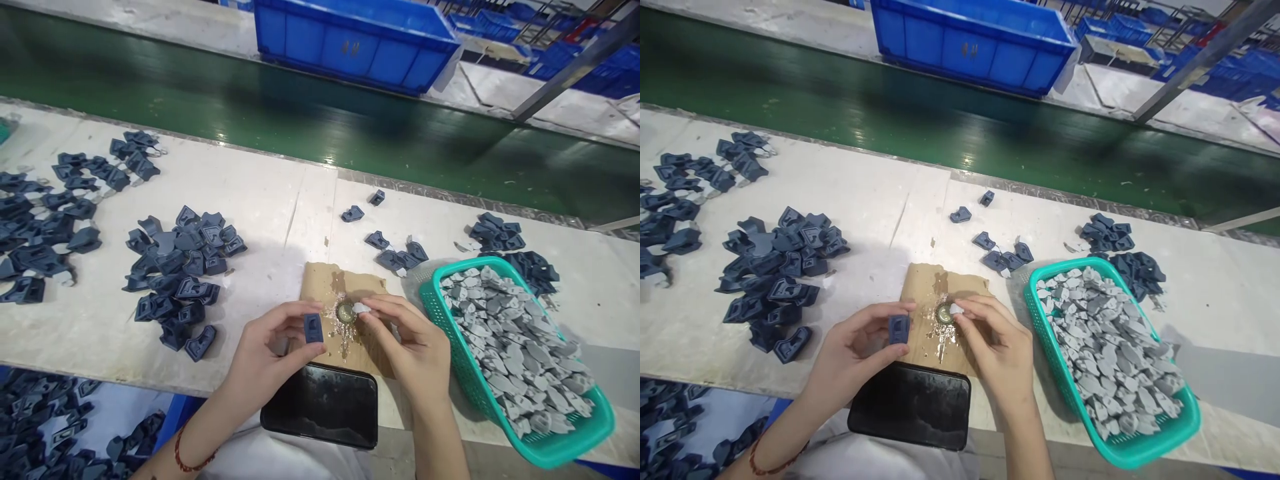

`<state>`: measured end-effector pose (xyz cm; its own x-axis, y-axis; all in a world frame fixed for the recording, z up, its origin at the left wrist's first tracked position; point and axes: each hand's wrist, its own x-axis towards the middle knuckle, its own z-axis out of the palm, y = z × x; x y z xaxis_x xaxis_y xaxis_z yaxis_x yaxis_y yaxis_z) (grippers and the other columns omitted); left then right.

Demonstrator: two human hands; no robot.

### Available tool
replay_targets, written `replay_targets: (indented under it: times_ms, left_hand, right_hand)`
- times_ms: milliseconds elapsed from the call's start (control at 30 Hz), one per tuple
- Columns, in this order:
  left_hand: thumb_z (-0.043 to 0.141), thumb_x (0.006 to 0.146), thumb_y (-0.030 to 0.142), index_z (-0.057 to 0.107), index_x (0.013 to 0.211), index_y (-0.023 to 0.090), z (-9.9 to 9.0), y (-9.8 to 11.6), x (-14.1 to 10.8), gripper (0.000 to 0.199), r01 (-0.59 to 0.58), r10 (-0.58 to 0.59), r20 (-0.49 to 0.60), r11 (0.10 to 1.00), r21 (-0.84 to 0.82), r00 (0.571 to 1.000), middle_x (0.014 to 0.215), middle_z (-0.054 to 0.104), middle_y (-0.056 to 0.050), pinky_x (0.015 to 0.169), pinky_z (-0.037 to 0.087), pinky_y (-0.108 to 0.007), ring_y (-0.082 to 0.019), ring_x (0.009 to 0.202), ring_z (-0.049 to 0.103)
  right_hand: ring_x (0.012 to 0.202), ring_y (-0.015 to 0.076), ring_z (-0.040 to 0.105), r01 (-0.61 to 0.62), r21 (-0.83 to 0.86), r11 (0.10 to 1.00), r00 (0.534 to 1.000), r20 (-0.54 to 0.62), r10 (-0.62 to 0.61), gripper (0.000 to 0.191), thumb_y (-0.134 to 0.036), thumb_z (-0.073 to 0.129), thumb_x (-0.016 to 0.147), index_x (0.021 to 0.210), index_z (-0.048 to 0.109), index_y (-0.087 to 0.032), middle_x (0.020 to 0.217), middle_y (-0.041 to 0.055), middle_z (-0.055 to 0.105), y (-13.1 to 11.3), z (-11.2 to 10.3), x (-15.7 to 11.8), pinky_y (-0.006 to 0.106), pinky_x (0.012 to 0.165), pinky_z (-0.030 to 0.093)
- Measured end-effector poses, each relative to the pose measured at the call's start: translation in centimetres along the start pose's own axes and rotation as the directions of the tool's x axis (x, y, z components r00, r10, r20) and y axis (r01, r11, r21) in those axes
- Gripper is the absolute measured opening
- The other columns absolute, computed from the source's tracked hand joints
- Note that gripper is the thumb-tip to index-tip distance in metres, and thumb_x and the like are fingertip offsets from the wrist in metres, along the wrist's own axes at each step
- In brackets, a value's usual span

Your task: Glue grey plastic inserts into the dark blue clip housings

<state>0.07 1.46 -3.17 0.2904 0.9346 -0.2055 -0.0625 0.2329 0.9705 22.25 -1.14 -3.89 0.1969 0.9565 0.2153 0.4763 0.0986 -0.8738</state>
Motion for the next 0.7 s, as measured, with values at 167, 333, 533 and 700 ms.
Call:
replay_targets:
  times_ms: [167, 333, 533, 700]
  left_hand:
    - [0.09, 0.08, 0.022, 0.079, 0.103, 0.026, -0.34, 0.09, -0.15, 0.026, -0.05, 0.052, -0.04, 0.998, 0.047, 0.998, 0.118, 0.083, -0.004, 0.091, 0.057, -0.026, -0.021, 0.111, 0.074]
    - [0.083, 0.089, 0.021, 0.074, 0.121, 0.03, -0.53, 0.07, -0.09, 0.034, -0.103, 0.102, -0.013, 0.982, -0.156, 0.995, 0.124, 0.081, -0.004, 0.089, 0.058, -0.021, -0.017, 0.115, 0.074]
    - [0.081, 0.092, 0.028, 0.067, 0.096, 0.019, -0.6, 0.0, 0.23, 0.017, 0.015, 0.004, 0.061, 0.947, -0.322, 0.998, 0.13, 0.078, -0.014, 0.093, 0.062, -0.029, -0.02, 0.104, 0.08]
    - [0.084, 0.089, 0.026, 0.057, 0.084, 0.02, -0.58, 0.09, 0.21, 0.028, 0.072, -0.051, 0.074, 0.946, -0.317, 0.996, 0.132, 0.077, -0.013, 0.096, 0.06, -0.027, -0.02, 0.11, 0.078]
  right_hand:
    - [0.095, 0.0195, 0.075, 0.05, -0.042, 0.998, 0.998, 0.028, -0.049, 0.01, -0.019, 0.075, 0.094, 0.097, 0.081, -0.027, 0.1, 0.0033, 0.08, 0.06, -0.29, -0.02, 0.032, 0.086, 0.062]
    - [0.095, 0.0185, 0.076, 0.079, -0.079, 0.994, 0.995, 0.063, -0.074, 0.01, -0.018, 0.075, 0.094, 0.098, 0.081, -0.026, 0.101, 0.0031, 0.08, 0.1, -0.47, -0.12, 0.031, 0.087, 0.061]
    - [0.093, 0.019, 0.076, 0.14, -0.098, 0.985, 0.986, 0.109, -0.13, 0.011, -0.017, 0.072, 0.096, 0.098, 0.08, -0.024, 0.101, 0.0049, 0.08, 0.08, -0.25, 0.0, 0.032, 0.086, 0.062]
    - [0.093, 0.0202, 0.076, 0.139, -0.113, 0.984, 0.986, 0.103, -0.127, 0.011, -0.018, 0.072, 0.096, 0.098, 0.081, -0.025, 0.1, 0.0051, 0.08, 0.09, -0.3, 0.02, 0.034, 0.085, 0.064]
